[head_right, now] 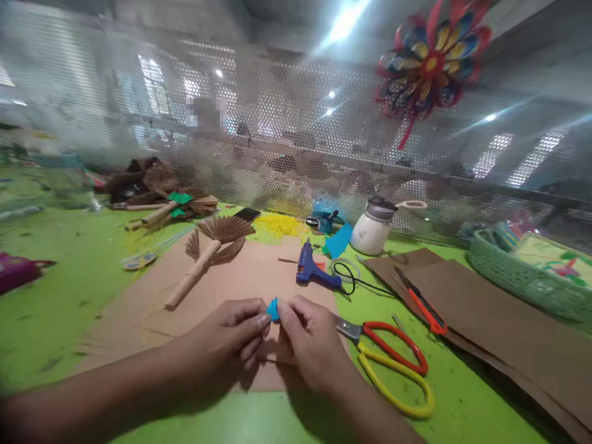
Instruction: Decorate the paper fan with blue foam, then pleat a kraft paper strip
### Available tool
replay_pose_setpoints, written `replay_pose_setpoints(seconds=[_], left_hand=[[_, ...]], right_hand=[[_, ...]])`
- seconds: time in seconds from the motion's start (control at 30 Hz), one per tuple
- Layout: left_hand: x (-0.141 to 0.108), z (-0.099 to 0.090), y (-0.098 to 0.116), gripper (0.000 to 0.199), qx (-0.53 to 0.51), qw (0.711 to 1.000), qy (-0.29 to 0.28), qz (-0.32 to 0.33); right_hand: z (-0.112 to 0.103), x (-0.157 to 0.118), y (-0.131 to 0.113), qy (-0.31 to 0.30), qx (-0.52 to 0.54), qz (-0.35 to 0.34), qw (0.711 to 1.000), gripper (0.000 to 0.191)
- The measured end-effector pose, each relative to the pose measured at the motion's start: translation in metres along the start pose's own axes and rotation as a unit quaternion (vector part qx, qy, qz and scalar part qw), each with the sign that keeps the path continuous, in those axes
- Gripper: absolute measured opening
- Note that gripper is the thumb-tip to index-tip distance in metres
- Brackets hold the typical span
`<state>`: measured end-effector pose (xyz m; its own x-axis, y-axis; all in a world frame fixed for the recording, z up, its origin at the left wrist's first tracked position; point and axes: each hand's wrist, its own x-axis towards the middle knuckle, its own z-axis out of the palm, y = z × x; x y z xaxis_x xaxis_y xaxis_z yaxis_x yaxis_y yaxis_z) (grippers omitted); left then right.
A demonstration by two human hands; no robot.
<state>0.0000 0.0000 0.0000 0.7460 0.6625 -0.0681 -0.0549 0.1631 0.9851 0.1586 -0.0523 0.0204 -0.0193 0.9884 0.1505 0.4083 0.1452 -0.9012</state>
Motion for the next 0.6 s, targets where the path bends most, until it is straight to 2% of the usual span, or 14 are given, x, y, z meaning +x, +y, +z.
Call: replay_pose_setpoints(seconds=[0.13, 0.23, 0.33, 0.43, 0.5, 0.6], left_hand=[[0.001, 0.001, 0.011, 0.032, -0.085, 0.994, 0.074, 0.011], [0.0, 0.001, 0.017, 0.028, -0.118, 0.984, 0.131, 0.039], [0.0, -0.005, 0.02, 0.023, -0.132, 0.975, 0.166, 0.063], [0.003, -0.015, 0.019, 0.022, -0.127, 0.978, 0.15, 0.067], [0.006, -0.022, 0.018, 0.021, -0.126, 0.981, 0.13, 0.07], [0.008, -0.026, 0.015, 0.02, -0.138, 0.982, 0.106, 0.074]], right_hand=[[-0.023, 0.01, -0.002, 0.014, -0.039, -0.001, 0.999, 0.036], [-0.052, 0.014, -0.006, -0.022, -0.171, 0.01, 0.985, 0.028], [-0.088, 0.005, 0.0, -0.06, -0.354, 0.004, 0.933, 0.02], [-0.116, -0.022, 0.019, -0.116, -0.441, 0.026, 0.89, 0.018], [-0.124, -0.041, 0.035, -0.115, -0.458, 0.038, 0.881, 0.032], [-0.125, -0.059, 0.055, -0.122, -0.466, 0.029, 0.876, 0.059]])
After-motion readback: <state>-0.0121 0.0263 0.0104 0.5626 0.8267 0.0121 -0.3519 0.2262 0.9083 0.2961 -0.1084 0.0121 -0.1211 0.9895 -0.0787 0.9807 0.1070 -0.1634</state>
